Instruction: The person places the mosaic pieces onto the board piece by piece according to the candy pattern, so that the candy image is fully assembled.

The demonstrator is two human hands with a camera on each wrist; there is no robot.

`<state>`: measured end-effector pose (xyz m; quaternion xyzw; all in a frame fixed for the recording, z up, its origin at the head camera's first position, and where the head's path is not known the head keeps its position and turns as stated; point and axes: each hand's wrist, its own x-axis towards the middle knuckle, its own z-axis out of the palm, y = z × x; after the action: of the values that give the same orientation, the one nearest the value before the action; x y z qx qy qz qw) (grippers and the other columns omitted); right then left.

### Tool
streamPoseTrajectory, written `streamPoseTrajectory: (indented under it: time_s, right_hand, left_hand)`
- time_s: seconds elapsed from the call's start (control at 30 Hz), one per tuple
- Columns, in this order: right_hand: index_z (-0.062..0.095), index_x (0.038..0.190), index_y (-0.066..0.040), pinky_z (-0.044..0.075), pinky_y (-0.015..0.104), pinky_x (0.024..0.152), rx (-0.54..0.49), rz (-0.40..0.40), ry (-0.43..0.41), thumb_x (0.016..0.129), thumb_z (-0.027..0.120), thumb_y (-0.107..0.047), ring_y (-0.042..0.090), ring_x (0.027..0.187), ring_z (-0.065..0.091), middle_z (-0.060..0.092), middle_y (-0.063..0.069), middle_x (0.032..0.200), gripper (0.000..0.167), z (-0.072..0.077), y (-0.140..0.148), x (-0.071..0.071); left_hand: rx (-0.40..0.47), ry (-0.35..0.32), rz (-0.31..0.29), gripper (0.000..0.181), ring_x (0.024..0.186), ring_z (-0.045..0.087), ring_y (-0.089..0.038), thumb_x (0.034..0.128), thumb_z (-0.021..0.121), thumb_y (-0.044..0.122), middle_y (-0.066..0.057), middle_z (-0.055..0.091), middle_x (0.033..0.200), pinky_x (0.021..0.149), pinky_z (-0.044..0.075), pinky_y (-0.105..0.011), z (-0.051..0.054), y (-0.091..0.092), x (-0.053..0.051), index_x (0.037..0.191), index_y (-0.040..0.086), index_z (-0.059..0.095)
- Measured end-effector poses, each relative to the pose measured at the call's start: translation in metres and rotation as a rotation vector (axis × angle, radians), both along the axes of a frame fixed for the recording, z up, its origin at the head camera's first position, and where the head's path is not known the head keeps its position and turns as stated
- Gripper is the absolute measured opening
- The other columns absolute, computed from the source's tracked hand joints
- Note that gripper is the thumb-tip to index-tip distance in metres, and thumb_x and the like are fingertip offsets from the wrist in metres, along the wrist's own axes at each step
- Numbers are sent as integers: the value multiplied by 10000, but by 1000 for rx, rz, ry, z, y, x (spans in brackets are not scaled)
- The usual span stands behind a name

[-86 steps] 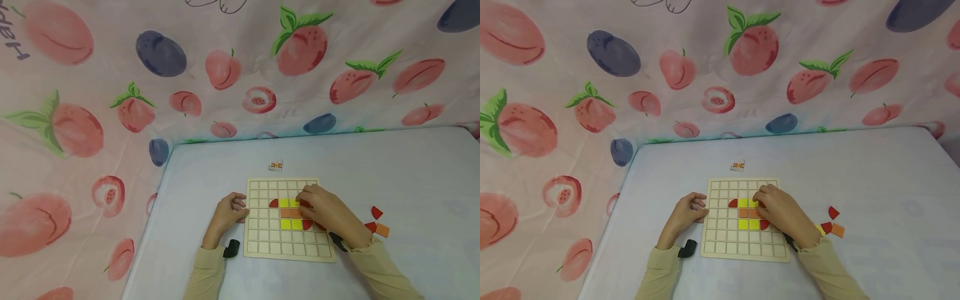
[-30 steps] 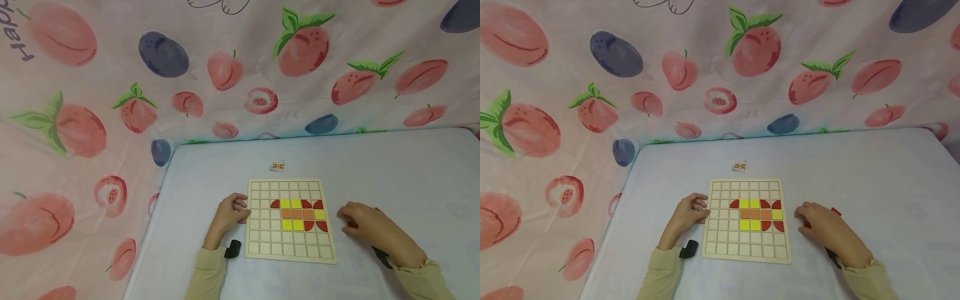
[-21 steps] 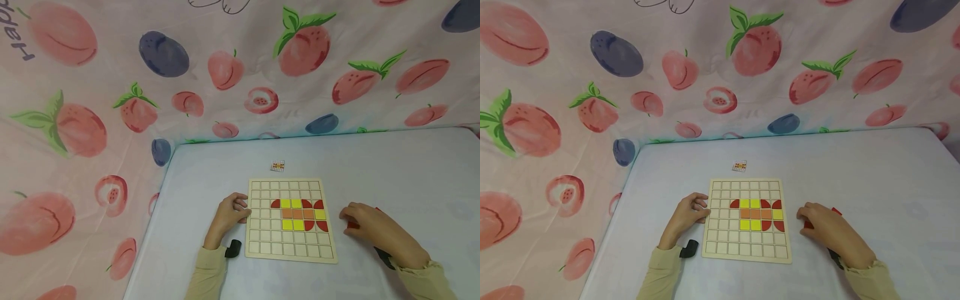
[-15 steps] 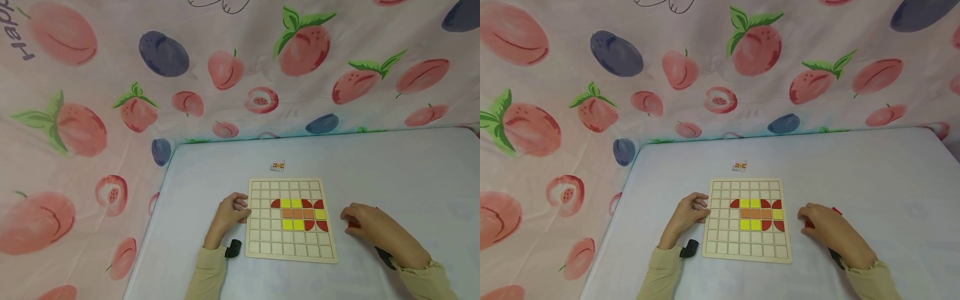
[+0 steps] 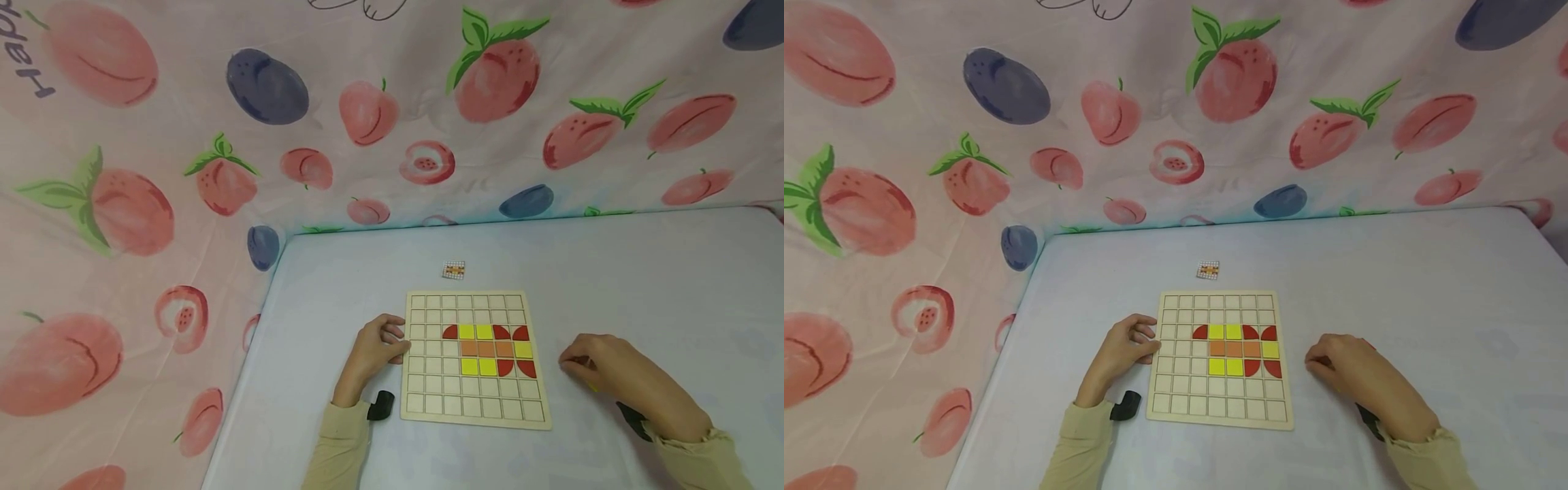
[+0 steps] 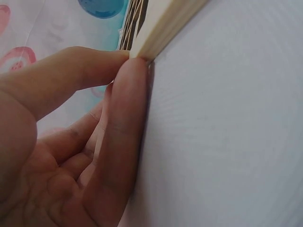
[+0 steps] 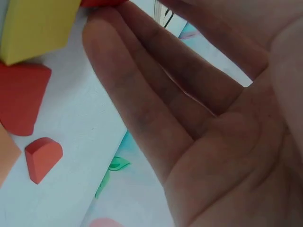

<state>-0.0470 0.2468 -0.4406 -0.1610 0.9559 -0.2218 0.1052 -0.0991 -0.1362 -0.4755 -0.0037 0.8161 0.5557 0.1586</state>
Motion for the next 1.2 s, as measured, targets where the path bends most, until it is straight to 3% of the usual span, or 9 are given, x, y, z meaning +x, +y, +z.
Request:
streamPoseTrajectory:
  time_s: [0.33, 0.6, 0.87, 1.07, 1.2]
  right_hand:
    - [731, 844, -89, 535, 278, 609, 22, -24, -16, 825, 780, -80, 89, 700, 553, 674, -41, 807, 53, 1, -1, -2]
    - [716, 831, -27, 593, 406, 696, 52, -18, -33, 802, 725, 72, 204, 770, 601, 696, 57, 861, 103, 0, 1, -6]
    - [712, 809, -78, 571, 305, 636, 21, 11, 27, 742, 795, 67, 140, 729, 537, 620, -24, 830, 180, -1, 0, -2]
    - [720, 857, -73, 476, 224, 554, 16, 2, 61, 758, 805, 32, 101, 690, 477, 532, -44, 799, 168, 4, -4, -1]
    - [731, 877, -79, 505, 248, 573, 6, 0, 138, 770, 799, 20, 93, 698, 499, 548, -47, 822, 161, 6, -9, -1]
  left_hand:
    - [13, 12, -4, 413, 754, 634, -144, 846, 728, -3, -153, 607, 998, 615, 634, -304, 0, 0, 0, 1239, -3, 601]
    - [14, 21, -5, 416, 760, 635, -139, 846, 733, -3, -149, 609, 991, 610, 632, -297, -1, 0, 0, 1242, -4, 603]
    - [3, 8, 2, 407, 768, 637, -142, 848, 728, -4, -134, 607, 987, 613, 630, -283, -1, -1, 0, 1237, 11, 608]
    - [0, 12, 0, 410, 763, 636, -145, 844, 730, -10, -140, 607, 986, 608, 631, -286, -2, 0, 0, 1234, -1, 605]
    - [0, 6, 7, 406, 768, 637, -141, 843, 732, -4, -132, 608, 985, 611, 630, -285, 0, 0, -1, 1230, 9, 610]
